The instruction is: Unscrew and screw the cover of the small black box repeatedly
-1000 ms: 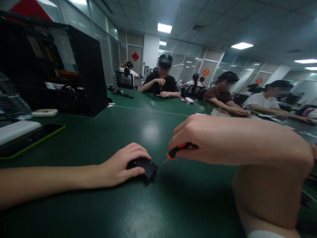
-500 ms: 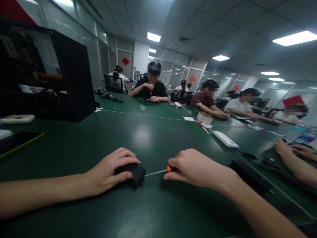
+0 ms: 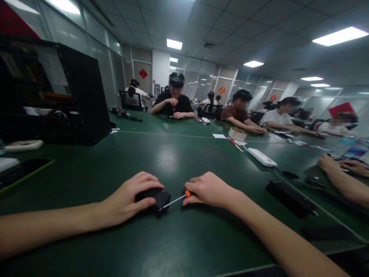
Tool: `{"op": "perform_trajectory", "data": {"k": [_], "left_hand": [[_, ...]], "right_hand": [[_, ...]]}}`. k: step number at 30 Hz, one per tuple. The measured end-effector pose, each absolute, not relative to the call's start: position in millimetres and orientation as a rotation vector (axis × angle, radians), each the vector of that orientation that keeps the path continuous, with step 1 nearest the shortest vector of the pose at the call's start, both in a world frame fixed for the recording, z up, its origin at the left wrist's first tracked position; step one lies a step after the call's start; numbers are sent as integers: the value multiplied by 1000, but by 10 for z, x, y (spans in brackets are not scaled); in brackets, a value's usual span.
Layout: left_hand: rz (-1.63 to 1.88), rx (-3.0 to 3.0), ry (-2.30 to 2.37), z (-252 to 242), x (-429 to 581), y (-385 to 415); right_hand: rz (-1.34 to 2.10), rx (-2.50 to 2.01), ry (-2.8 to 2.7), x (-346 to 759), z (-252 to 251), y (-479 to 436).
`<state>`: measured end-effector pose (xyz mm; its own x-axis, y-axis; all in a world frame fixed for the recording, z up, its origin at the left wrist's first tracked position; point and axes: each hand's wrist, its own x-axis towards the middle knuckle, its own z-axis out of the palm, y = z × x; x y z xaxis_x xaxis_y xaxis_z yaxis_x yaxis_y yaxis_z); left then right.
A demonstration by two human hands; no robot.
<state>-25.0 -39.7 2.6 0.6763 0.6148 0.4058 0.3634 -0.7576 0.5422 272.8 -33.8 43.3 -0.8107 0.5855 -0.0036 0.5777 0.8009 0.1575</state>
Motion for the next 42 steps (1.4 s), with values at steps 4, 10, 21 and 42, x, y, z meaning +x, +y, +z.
{"op": "perform_trajectory", "data": {"k": [4,10,21,42], "left_hand": [[804,2479,785,34,-246,-417],[802,2453,843,68,-236,-450],[819,2450,842,91,-235,-464],[912,2313,1009,149,-209,-516]], "right_hand": [[389,991,2860,2699,439,-394],[398,984,2851,2656,419,-415],[502,973,2862,2674,503,-482],[1028,593,3143,2726,701,-715]]}}
